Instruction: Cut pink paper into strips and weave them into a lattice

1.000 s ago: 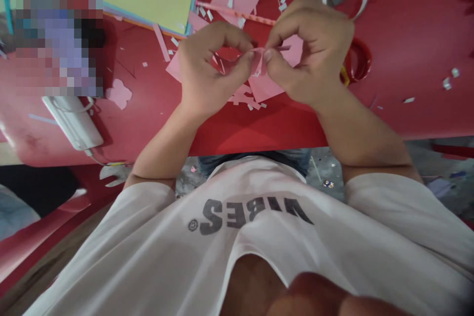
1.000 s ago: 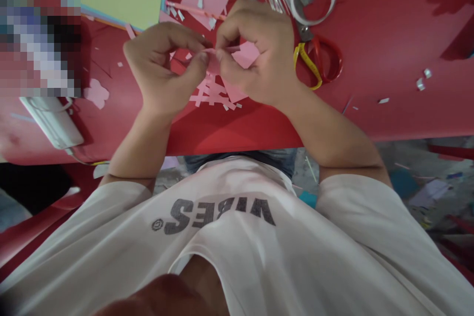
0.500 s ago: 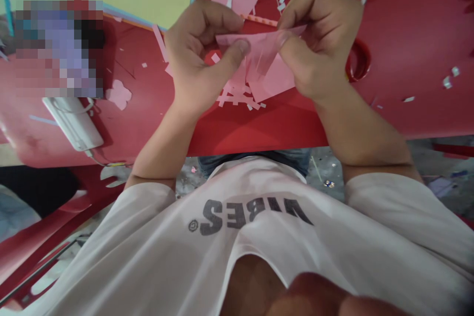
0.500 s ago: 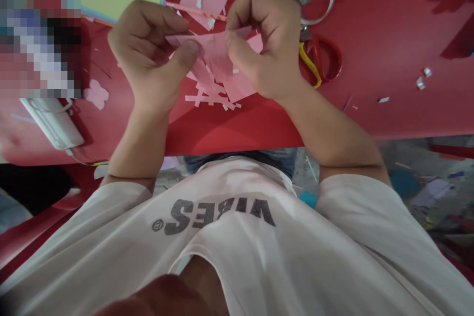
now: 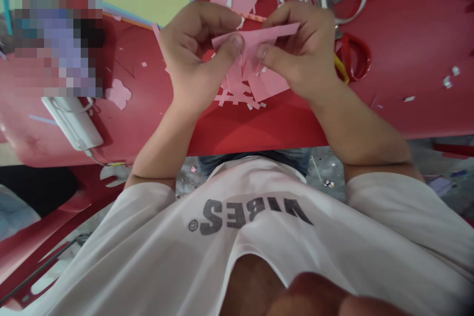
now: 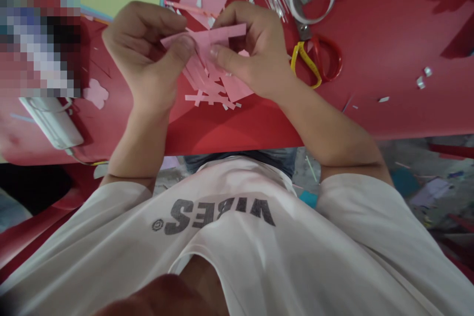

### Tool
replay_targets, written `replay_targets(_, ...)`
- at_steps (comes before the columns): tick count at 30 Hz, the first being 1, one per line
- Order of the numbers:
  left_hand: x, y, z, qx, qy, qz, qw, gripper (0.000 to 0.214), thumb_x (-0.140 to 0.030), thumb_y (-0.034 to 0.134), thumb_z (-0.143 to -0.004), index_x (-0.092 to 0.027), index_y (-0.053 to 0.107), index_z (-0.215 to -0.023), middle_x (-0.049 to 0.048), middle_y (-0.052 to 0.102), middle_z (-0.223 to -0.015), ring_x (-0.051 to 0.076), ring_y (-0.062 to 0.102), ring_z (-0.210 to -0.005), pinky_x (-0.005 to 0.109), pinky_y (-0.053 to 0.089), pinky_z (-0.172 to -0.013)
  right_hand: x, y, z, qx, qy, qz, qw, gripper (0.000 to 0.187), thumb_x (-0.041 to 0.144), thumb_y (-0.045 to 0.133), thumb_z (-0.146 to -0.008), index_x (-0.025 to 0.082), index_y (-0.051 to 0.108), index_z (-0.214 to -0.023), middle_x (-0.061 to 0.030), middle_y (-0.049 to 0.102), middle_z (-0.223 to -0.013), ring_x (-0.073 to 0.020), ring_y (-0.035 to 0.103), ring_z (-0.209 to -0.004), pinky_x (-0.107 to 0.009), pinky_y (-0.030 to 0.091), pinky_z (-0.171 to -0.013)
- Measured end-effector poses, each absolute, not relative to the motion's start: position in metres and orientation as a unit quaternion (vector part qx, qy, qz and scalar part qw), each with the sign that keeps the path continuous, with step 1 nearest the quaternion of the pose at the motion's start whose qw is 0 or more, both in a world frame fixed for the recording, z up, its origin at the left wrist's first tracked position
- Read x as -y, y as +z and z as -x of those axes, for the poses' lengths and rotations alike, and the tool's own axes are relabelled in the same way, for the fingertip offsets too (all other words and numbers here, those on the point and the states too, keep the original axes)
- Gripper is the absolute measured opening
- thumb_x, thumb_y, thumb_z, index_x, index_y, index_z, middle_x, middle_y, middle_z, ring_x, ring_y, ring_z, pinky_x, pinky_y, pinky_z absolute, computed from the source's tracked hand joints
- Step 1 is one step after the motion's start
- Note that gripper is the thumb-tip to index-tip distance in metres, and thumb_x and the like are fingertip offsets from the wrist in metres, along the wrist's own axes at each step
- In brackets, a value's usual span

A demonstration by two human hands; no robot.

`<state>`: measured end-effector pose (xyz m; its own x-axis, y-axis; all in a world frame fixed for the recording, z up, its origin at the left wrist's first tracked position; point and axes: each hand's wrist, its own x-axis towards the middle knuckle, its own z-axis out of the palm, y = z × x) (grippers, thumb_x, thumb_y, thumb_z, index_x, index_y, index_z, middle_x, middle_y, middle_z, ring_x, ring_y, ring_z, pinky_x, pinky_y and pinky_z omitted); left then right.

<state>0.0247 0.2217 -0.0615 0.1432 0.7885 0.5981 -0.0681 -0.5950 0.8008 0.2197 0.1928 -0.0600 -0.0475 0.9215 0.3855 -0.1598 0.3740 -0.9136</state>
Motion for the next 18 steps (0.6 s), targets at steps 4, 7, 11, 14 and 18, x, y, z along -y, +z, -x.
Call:
replay_targets(4, -0.23, -0.069, -0.021, -0.281, 0.588, -0.661, 0.372, 0.031, -0.053, 0.085, -0.091, -0.031, 0.078, -0.111, -0.0013, 0.077, -0.099, 0.013, 0.062, -0.079, 0.034, 0.053, -0.068, -0.19, -0.071, -0.219, 0.565, 0.49, 0.318, 0.582, 0.03, 0.056, 0.087, -0.086, 0.029, 0.079, -0.095, 0.0016, 0.07, -0.08, -0.0178, 0.053, -0.066, -0.036, 0.037, -0.061)
replay_targets(7, -0.227, -0.068, -0.025, -0.303, 0.579, -0.646, 0.395, 0.032, -0.053, 0.086, -0.089, -0.035, 0.078, -0.114, -0.0007, 0.077, -0.107, 0.015, 0.064, -0.083, 0.036, 0.053, -0.067, -0.189, -0.072, -0.217, 0.556, 0.505, 0.311, 0.582, 0.029, 0.059, 0.082, -0.09, 0.03, 0.082, -0.097, 0.0014, 0.074, -0.085, -0.0178, 0.055, -0.066, -0.037, 0.044, -0.062)
replay_targets(11, -0.221, -0.069, -0.035, -0.319, 0.574, -0.617, 0.433, 0.049, -0.079, 0.08, -0.078, -0.045, 0.077, -0.113, -0.0006, 0.077, -0.107, 0.019, 0.064, -0.073, 0.04, 0.044, -0.053, -0.19, -0.069, -0.214, 0.551, 0.493, 0.33, 0.586, 0.04, 0.068, 0.086, -0.082, 0.03, 0.081, -0.094, 0.0012, 0.073, -0.079, -0.0179, 0.053, -0.06, -0.037, 0.043, -0.056)
replay_targets(14, -0.222, -0.075, -0.035, -0.342, 0.56, -0.621, 0.429, 0.052, -0.083, 0.08, -0.074, -0.049, 0.075, -0.112, -0.0008, 0.077, -0.107, 0.021, 0.065, -0.075, 0.041, 0.042, -0.052, -0.192, -0.067, -0.212, 0.549, 0.483, 0.346, 0.588, 0.046, 0.075, 0.079, -0.083, 0.03, 0.078, -0.085, 0.0007, 0.068, -0.073, -0.0184, 0.052, -0.059, -0.037, 0.043, -0.055)
replay_targets(18, -0.232, -0.084, -0.026, -0.333, 0.514, -0.673, 0.414, 0.053, -0.076, 0.085, -0.078, -0.043, 0.071, -0.118, -0.0031, 0.075, -0.107, 0.014, 0.055, -0.072, 0.039, 0.043, -0.057, -0.193, -0.067, -0.211, 0.537, 0.469, 0.354, 0.606, 0.043, 0.076, 0.077, -0.078, 0.034, 0.07, -0.08, 0.0019, 0.059, -0.067, -0.0199, 0.049, -0.054, -0.039, 0.04, -0.051)
